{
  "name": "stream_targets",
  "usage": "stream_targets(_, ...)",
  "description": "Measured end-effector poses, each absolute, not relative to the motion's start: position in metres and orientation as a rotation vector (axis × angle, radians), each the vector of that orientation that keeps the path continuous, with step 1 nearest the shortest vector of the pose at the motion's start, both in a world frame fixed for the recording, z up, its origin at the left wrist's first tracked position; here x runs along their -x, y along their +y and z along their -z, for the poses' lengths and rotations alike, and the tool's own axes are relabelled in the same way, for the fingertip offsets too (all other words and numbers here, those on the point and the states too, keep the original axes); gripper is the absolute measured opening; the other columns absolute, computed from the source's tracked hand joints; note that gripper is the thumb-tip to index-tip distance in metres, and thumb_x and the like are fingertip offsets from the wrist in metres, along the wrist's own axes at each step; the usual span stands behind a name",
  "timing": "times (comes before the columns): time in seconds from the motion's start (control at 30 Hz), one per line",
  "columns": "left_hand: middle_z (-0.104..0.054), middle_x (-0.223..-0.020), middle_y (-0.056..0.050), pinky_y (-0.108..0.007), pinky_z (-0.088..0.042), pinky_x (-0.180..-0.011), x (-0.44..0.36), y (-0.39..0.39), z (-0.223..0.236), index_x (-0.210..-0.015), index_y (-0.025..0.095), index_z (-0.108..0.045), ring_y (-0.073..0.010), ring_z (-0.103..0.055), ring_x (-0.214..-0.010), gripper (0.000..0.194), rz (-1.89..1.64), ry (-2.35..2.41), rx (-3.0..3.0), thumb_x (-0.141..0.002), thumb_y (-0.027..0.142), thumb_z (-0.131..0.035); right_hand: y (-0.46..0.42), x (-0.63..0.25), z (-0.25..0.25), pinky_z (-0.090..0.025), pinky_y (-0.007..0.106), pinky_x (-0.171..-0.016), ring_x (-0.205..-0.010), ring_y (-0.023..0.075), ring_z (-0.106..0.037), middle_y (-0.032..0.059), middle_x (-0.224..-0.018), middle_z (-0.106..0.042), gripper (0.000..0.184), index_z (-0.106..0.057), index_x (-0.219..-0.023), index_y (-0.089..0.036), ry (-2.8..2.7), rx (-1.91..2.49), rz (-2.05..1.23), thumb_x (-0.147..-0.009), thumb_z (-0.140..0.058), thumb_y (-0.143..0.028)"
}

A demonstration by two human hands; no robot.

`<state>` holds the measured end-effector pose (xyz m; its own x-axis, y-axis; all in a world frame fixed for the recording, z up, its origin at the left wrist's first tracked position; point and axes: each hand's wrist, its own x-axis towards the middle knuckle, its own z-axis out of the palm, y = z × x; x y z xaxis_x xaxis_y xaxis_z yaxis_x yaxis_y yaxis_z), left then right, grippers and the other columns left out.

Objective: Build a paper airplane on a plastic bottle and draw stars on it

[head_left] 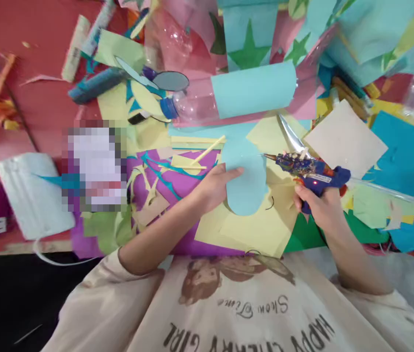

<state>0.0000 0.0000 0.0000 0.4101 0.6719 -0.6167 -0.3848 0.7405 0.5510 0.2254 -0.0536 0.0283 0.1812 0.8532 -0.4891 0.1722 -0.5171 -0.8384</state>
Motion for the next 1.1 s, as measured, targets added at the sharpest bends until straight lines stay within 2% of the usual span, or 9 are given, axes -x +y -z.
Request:
stream_targets(0.2, -0.077, -0.091, -0.011, -0.051, -0.051, -0.097, 0.001, 0.001, 0.002, -0.087, 0.013, -0.071, -0.0356, -0.072, -0.099, 0.031, -0.676, 0.917, -0.363, -0.064, 0.032, -0.081, -0.055, -0.227, -0.03, -0.038, 0.024, -0.038, -0.038, 0.0099, -0.048, -0.0029, -0.044, -0.052, 0.032, -0.049, -0.056, -0.022, -0.968, 1.844, -1.379, -0.075, -0.07, -0.038)
stream_targets(0.33, -0.077, -0.093, -0.011, -0.05, -0.05, -0.099, 0.002, 0.0, 0.002, -0.088, 0.013, -0.071, -0.0355, -0.07, -0.104, 0.029, -0.673, 0.906, -0.37, -0.067, 0.03, -0.08, -0.058, -0.23, -0.028, -0.037, 0.025, -0.037, -0.039, 0.0108, -0.048, -0.0027, -0.045, -0.053, 0.032, -0.052, -0.06, -0.021, -0.966, 1.873, -1.382, -0.077, -0.069, -0.041)
stream_targets(0.6, -0.078, -0.091, -0.01, -0.049, -0.051, -0.097, 0.001, 0.0, 0.002, -0.087, 0.014, -0.072, -0.0342, -0.072, -0.098, 0.031, -0.686, 0.896, -0.353, -0.064, 0.032, -0.083, -0.058, -0.232, -0.028, -0.039, 0.025, -0.037, -0.038, 0.0105, -0.047, -0.0036, -0.046, -0.053, 0.024, -0.055, -0.064, -0.021, -0.958, 1.851, -1.372, -0.079, -0.069, -0.035)
stream_targets(0.8, -0.078, -0.088, -0.009, -0.049, -0.05, -0.099, 0.002, 0.001, 0.001, -0.085, 0.014, -0.073, -0.0331, -0.072, -0.099, 0.025, -0.691, 0.9, -0.325, -0.066, 0.029, -0.08, -0.055, -0.232, -0.029, -0.04, 0.024, -0.037, -0.038, 0.0102, -0.049, -0.0033, -0.046, -0.053, 0.029, -0.052, -0.059, -0.021, -0.941, 1.845, -1.384, -0.076, -0.072, -0.034)
stream_targets(0.97, -0.077, -0.09, -0.008, -0.048, -0.05, -0.101, 0.002, 0.001, 0.0, -0.084, 0.014, -0.073, -0.0316, -0.071, -0.101, 0.019, -0.728, 0.901, -0.285, -0.068, 0.025, -0.076, -0.051, -0.237, -0.039, -0.043, 0.024, -0.038, -0.04, 0.011, -0.052, -0.0011, -0.054, -0.06, 0.015, -0.065, -0.077, -0.018, -0.925, 1.704, -1.318, -0.076, -0.071, -0.032)
stream_targets(1.03, -0.077, -0.09, -0.008, -0.048, -0.05, -0.101, 0.002, 0.001, 0.0, -0.086, 0.014, -0.073, -0.0307, -0.072, -0.099, 0.018, -0.726, 0.898, -0.28, -0.07, 0.023, -0.074, -0.046, -0.244, -0.045, -0.038, 0.025, -0.034, -0.037, 0.0111, -0.052, 0.0015, -0.062, -0.065, 0.013, -0.066, -0.077, -0.017, -0.843, 1.641, -1.217, -0.071, -0.069, -0.028)
stream_targets(1.1, -0.077, -0.089, -0.008, -0.048, -0.05, -0.1, 0.002, 0.001, 0.0, -0.086, 0.014, -0.074, -0.0302, -0.072, -0.097, 0.018, -0.722, 0.905, -0.278, -0.07, 0.021, -0.072, -0.04, -0.256, -0.047, -0.031, 0.025, -0.028, -0.033, 0.0104, -0.048, 0.0037, -0.068, -0.066, 0.015, -0.065, -0.07, -0.016, -0.713, 1.611, -1.051, -0.061, -0.066, -0.027)
